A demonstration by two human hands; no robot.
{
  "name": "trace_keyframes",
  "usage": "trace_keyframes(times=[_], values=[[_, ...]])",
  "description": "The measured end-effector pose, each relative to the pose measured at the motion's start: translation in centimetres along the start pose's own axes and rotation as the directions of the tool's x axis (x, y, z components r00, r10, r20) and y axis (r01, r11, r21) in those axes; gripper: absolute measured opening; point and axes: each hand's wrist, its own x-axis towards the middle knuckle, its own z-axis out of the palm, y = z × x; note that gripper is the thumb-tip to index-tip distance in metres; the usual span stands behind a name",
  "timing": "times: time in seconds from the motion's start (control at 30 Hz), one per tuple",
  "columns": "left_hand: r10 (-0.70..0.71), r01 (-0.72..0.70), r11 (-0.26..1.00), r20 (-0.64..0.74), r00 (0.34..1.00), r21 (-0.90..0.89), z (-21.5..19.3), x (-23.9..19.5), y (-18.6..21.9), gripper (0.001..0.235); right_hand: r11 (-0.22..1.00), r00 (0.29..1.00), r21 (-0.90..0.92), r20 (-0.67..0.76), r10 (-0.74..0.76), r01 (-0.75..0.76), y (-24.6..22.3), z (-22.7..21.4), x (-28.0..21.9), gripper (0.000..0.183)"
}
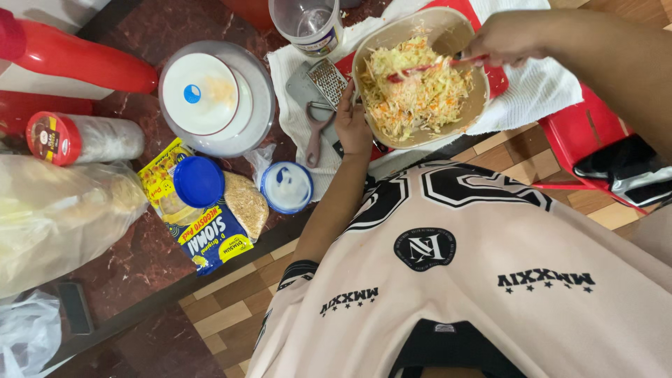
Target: The person mixes shredded cabbage and carrots in a bowl using a red spatula, then transfers the mixed salad into a clear plastic container. The person handles the bowl and spatula throughout the process.
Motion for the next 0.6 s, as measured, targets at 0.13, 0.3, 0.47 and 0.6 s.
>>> trace_keyframes(times=[0.13, 0.3, 0.47, 0.6], values=[[0.023, -0.022, 0.998, -0.006, 1.0, 0.061, 0.1, 0.0, 0.0, 0.05, 0.838, 0.914, -0.526, -0.255, -0.315, 0.142, -2.2, -0.9, -4.1, 0.031], [0.048, -0.044, 0.992, -0.025, 0.999, 0.118, 0.6, -0.2, 0.5, 0.05, 0.536, 0.946, -0.844, -0.148, -0.289, 0.032, -4.9, -0.3, -11.6, 0.027], [0.036, -0.028, 0.986, -0.047, 0.998, 0.162, 1.0, -0.4, 1.1, 0.05, 0.342, 0.946, -0.94, -0.107, -0.306, 0.004, -5.1, 0.2, -16.0, 0.033], [0.086, -0.073, 0.961, -0.04, 0.995, 0.268, 1.2, -0.4, 1.3, 0.05, 0.399, 0.977, -0.916, -0.043, -0.208, 0.045, -3.5, 3.2, -15.3, 0.026]])
